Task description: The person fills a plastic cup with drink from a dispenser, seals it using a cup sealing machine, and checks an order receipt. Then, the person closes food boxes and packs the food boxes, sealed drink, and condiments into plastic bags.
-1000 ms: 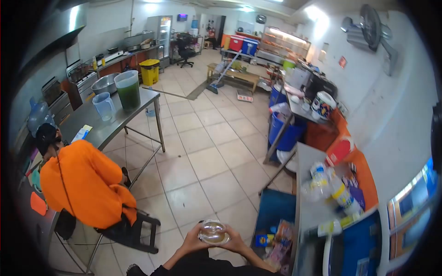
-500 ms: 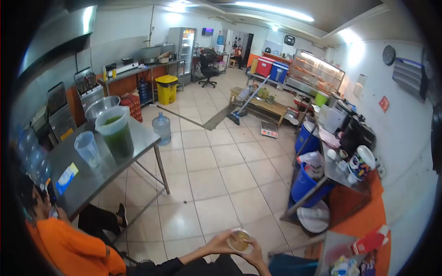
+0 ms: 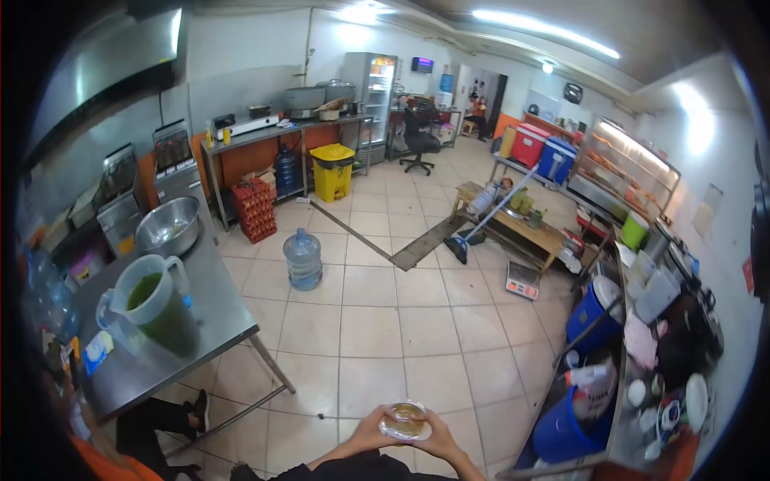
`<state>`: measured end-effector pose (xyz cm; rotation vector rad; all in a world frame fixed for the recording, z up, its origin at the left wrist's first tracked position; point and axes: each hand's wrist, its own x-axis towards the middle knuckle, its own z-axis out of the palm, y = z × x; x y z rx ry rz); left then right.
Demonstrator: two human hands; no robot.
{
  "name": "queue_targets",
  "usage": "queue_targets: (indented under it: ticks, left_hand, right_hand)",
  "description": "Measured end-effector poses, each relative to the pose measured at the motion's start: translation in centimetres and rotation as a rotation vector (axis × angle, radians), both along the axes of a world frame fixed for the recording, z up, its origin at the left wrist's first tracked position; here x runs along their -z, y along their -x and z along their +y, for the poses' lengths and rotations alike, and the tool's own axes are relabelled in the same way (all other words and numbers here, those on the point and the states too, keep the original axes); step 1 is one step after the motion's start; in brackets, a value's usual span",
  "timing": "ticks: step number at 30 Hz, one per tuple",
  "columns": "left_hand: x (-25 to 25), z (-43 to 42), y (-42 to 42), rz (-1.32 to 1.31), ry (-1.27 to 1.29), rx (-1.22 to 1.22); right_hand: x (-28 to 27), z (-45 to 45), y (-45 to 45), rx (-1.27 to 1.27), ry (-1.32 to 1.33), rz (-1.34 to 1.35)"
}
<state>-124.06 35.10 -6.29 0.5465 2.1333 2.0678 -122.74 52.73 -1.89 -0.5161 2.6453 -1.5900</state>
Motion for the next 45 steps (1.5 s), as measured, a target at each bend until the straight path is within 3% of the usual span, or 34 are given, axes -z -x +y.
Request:
queue_targets:
  ticks: [3,6,7,14,16,18,19,22,24,26,27,30,31,34,36,38,39,42,44,45]
  left_hand:
    - [-0.1,0.3,7.9,-0.099,0.143,-0.132]
    - [-0.9,0.8,17.1,-0.019,0.291,-0.190]
    - [0.0,1.1,20.6,-0.028,0.157,-0.149]
    - [-2.1,4.8,45.7,-0.061,0.233,0.019]
    - [-1.5,6.7,53.0,0.022,0.319,0.046]
    - [-0.8,8.9,60.5,0.181,0.203,0.068]
    - [0.2,9.8,64.0,0.011,0.224,0.127]
    - [0.5,12.7,74.2,0.089,0.253,0.144]
    - [0.0,14.6,80.7,0.075,0.249,0.162]
    - [-0.9,15.5,86.9,0.023,0.252,0.122]
    - [-4.0,16.0,89.6,-0.064,0.213,0.085]
    - [-3.5,16.3,98.8,-0.052,0.260,0.000]
    - [-3.6,16.4,101.8,-0.047,0.214,-0.057]
    - [0.4,15.5,111.4,0.013,0.306,-0.148]
    - [2.0,15.7,118.0,-0.048,0.146,-0.209]
    - [2.4,15.1,125.1,0.062,0.320,-0.174]
    - [3.1,15.4,128.8,0.089,0.174,-0.166]
    - [2.6,16.1,140.7,0.131,0.248,-0.047]
    - [3.0,18.5,148.5,0.050,0.154,0.043]
    - [1.7,19.7,152.4,0.097,0.213,0.104]
  right_hand:
    - [1.3,0.4,10.1,-0.140,0.043,-0.028]
    - [3.0,1.1,19.9,-0.159,0.054,-0.019]
    - [3.8,1.5,23.1,-0.153,0.063,-0.038]
    - [1.3,5.7,45.6,-0.036,-0.029,-0.070]
    - [0.7,7.7,51.5,0.005,-0.024,-0.031]
    - [1.3,9.8,57.8,0.056,-0.005,-0.121]
    - [1.6,10.7,60.8,0.063,0.119,-0.175]
    - [5.2,13.7,70.3,0.105,0.320,-0.189]
    - [4.3,15.8,77.3,0.107,0.306,-0.228]
    - [2.7,17.0,84.5,0.039,0.138,-0.331]
    - [2.8,17.6,88.3,0.006,0.144,-0.335]
    - [1.7,18.0,99.3,-0.117,0.156,-0.349]
    - [4.2,18.5,103.3,-0.203,0.125,-0.297]
    - [2.5,17.4,113.7,-0.279,0.148,-0.340]
    - [6.1,17.7,121.2,-0.312,0.181,-0.368]
    - [7.9,17.6,127.9,-0.284,0.210,-0.379]
    - [8.2,17.6,131.0,-0.261,0.276,-0.383]
    - [7.1,18.6,140.5,-0.152,0.234,-0.410]
    - [4.9,20.5,146.6,-0.064,0.273,-0.434]
    - [3.8,21.7,149.5,-0.012,0.167,-0.358]
